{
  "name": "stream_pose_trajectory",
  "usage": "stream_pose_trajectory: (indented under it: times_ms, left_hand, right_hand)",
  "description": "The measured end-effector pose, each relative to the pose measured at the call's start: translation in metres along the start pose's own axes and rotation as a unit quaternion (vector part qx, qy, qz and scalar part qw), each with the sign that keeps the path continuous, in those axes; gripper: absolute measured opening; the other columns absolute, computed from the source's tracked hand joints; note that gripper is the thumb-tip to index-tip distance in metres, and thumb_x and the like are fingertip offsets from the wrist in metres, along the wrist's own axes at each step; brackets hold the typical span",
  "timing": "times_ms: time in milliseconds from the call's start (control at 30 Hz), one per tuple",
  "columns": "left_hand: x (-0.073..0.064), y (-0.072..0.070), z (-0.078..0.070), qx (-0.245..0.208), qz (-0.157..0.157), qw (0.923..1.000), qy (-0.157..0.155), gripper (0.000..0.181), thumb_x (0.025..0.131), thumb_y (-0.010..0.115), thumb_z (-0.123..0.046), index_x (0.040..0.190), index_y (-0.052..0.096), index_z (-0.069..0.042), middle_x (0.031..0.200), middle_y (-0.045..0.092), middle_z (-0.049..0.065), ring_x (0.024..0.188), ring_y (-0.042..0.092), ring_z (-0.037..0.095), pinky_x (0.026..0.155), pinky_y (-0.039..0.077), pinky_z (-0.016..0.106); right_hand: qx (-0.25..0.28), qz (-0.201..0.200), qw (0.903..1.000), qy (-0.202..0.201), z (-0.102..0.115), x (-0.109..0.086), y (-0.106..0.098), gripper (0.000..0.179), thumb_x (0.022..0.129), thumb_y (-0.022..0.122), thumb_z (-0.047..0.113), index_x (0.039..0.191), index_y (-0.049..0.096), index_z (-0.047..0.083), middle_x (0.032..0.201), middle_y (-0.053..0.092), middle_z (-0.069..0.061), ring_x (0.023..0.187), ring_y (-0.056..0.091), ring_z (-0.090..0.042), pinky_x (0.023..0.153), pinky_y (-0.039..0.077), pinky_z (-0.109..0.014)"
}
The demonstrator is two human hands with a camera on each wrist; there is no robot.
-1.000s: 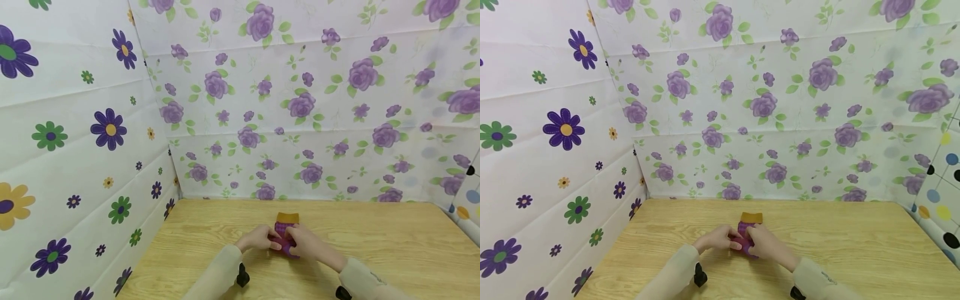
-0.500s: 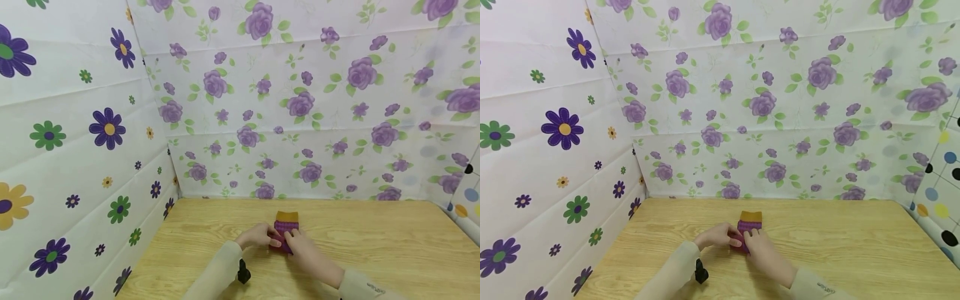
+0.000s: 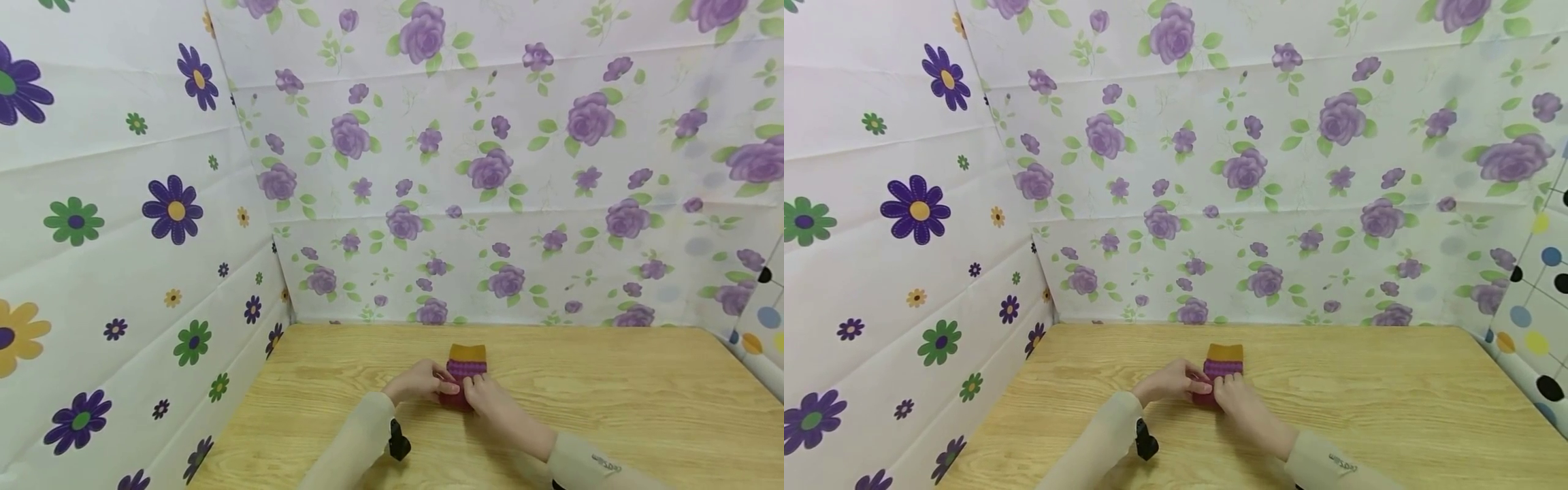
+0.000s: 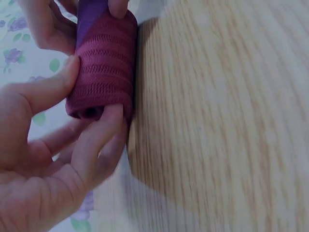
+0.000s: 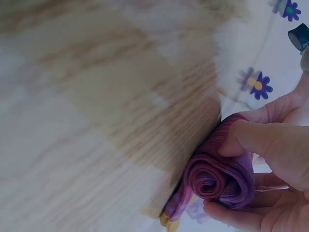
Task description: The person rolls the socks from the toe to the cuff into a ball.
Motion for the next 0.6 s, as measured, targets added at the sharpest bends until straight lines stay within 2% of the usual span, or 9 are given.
stream_pose_trajectory:
  times_ms: [167,333,467,600]
  left_hand:
    - [-0.002,-0.006,0.002,-0.026,-0.048,0.9981,-0.029,0.029,0.082,0.078,-0.022,0.099,0.072,0.0,0.091,0.071,0.008,0.069,0.068,0.018,0.068,0.059,0.036]
    - [-0.007,-0.014,0.004,-0.015,-0.113,0.9924,-0.046,0.03,0.081,0.079,-0.03,0.089,0.073,-0.002,0.079,0.071,0.006,0.062,0.068,0.016,0.064,0.059,0.034]
    - [-0.009,-0.016,0.0,0.003,-0.15,0.9882,-0.031,0.031,0.082,0.078,-0.032,0.086,0.072,-0.001,0.075,0.067,0.004,0.057,0.067,0.015,0.057,0.057,0.031]
    - [-0.01,-0.015,-0.007,0.018,-0.156,0.9875,-0.01,0.029,0.085,0.074,-0.031,0.089,0.071,-0.002,0.075,0.067,0.005,0.06,0.066,0.015,0.057,0.057,0.032]
  right_hand:
    - [0.03,-0.008,0.9995,0.006,-0.007,0.001,0.001,0.036,0.065,0.081,0.0,0.092,0.058,-0.007,0.079,0.061,-0.017,0.073,0.06,-0.028,0.066,0.055,-0.038]
    - [0.06,-0.017,0.9981,0.002,-0.018,0.004,0.004,0.03,0.064,0.076,0.002,0.087,0.058,-0.004,0.076,0.059,-0.014,0.07,0.058,-0.027,0.063,0.053,-0.038]
    - [0.082,-0.013,0.9965,-0.005,-0.026,0.007,0.008,0.023,0.068,0.073,0.003,0.083,0.056,0.0,0.075,0.058,-0.01,0.068,0.056,-0.023,0.06,0.05,-0.036]
    - [0.1,0.001,0.9949,-0.013,-0.031,0.011,0.009,0.019,0.071,0.073,0.005,0.08,0.056,0.002,0.073,0.057,-0.008,0.066,0.054,-0.02,0.058,0.046,-0.033]
Point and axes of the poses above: each hand's wrist, its own x-axis towards the middle knuckle, its own y-axis out of the palm, z = x × y, the point moved 10 cm from there along x, towards the middle knuckle
